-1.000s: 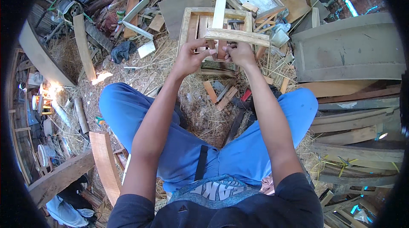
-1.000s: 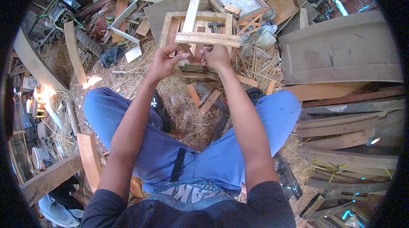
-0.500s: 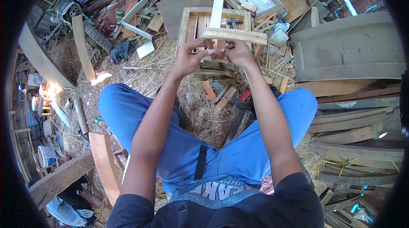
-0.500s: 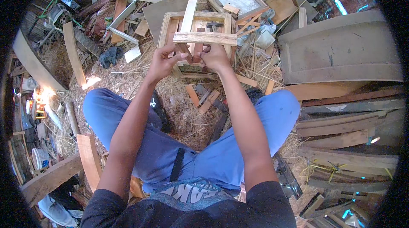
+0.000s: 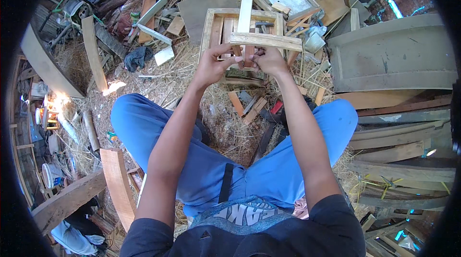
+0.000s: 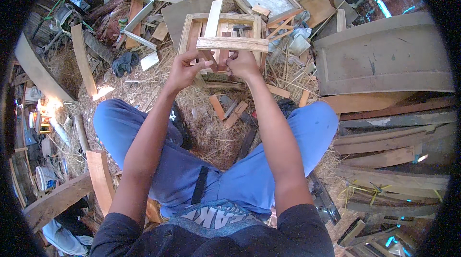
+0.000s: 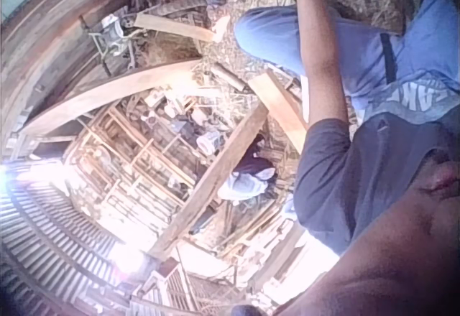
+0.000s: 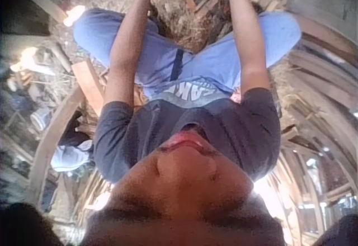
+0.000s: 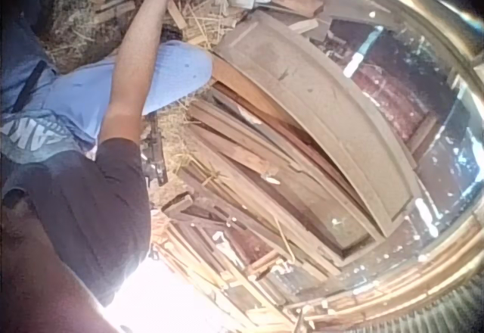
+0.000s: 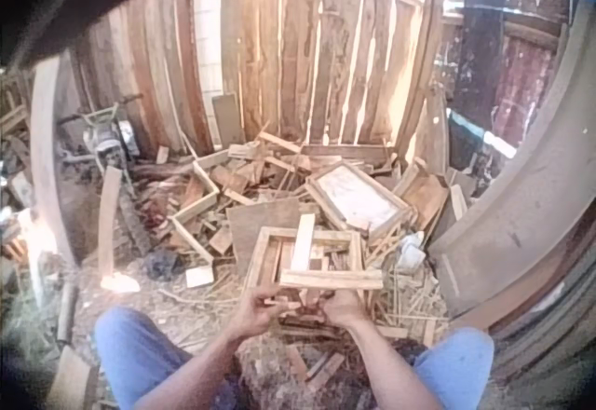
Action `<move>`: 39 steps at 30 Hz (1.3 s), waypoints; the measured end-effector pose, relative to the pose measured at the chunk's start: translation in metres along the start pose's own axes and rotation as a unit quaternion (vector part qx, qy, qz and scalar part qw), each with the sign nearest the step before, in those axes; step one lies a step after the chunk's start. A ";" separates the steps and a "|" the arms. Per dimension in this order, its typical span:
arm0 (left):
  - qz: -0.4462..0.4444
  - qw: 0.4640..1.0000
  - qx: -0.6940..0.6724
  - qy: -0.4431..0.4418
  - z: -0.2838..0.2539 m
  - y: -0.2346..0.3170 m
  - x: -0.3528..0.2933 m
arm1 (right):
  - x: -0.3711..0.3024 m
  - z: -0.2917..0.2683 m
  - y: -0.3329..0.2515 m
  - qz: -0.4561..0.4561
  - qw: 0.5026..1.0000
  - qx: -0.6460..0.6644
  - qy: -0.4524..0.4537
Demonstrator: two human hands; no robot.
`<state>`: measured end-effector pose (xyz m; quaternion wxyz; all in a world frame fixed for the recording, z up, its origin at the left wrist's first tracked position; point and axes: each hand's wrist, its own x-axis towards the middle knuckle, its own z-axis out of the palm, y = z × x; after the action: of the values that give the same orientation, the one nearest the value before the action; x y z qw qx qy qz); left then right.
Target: The person hammers wooden pieces onto a wooden frame using a hammer. They handle several small wood scraps, positioning them on the frame one at a time and striking them with the hammer to secure them.
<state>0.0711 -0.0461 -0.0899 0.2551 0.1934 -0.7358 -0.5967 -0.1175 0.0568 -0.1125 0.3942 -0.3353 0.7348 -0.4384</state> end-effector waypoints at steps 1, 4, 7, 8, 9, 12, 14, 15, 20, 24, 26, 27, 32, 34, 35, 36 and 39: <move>-0.001 1.000 0.000 -0.001 -0.001 0.000 -0.001 | -0.001 0.000 -0.001 0.000 1.000 0.000 -0.001; 0.003 1.000 0.007 0.010 0.001 0.002 -0.002 | -0.001 -0.002 -0.002 0.007 1.000 0.001 0.000; 0.023 0.999 0.025 0.008 0.002 0.009 -0.001 | 0.001 -0.004 0.003 0.014 1.000 -0.008 -0.010; 0.023 0.999 0.025 0.008 0.003 0.011 -0.001 | 0.001 -0.003 0.006 0.004 1.000 0.009 -0.007; 0.016 1.000 0.006 0.009 0.004 0.012 -0.003 | 0.001 -0.002 0.007 -0.007 1.000 0.025 -0.005; 0.007 1.000 -0.010 0.011 0.004 0.011 -0.004 | 0.002 -0.002 0.006 0.020 1.000 0.011 -0.015; 0.006 1.000 -0.007 0.012 0.003 0.007 -0.004 | 0.001 -0.002 0.004 0.022 1.000 0.015 -0.017; 0.001 1.000 0.006 0.018 0.003 0.004 -0.003 | 0.001 -0.002 0.004 0.023 0.999 0.018 -0.018; 0.015 1.000 0.019 0.014 0.005 0.000 -0.001 | 0.006 -0.007 0.017 -0.006 1.000 0.006 -0.007; 0.029 0.999 0.023 0.000 0.003 -0.001 -0.003 | -0.001 -0.004 0.009 -0.006 0.999 0.035 -0.015; 0.028 0.999 0.024 0.001 0.001 -0.003 -0.004 | -0.006 -0.002 -0.001 -0.003 0.999 0.028 -0.025; 0.022 1.000 0.013 -0.002 0.001 -0.005 -0.004 | -0.007 -0.003 -0.003 0.000 0.999 0.019 -0.031; 0.010 1.000 0.026 -0.002 0.001 -0.010 -0.004 | -0.008 -0.001 -0.005 0.000 0.999 -0.016 -0.028; 0.025 1.000 0.015 -0.002 0.002 -0.009 -0.003 | -0.007 -0.001 -0.003 0.001 0.999 -0.038 -0.024; 0.025 1.000 0.015 -0.002 0.002 -0.008 -0.003 | -0.006 0.000 -0.002 0.005 0.999 -0.036 -0.021; 0.019 1.000 0.015 -0.003 0.002 -0.005 -0.004 | -0.006 0.000 -0.002 0.008 0.999 -0.034 -0.018; 0.014 1.000 0.018 -0.007 0.002 -0.003 -0.005 | -0.008 0.000 -0.005 0.015 0.999 -0.041 -0.016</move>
<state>0.0741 -0.0421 -0.0938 0.2550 0.1837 -0.7506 -0.5812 -0.1129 0.0612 -0.1061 0.3983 -0.3467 0.7510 -0.3963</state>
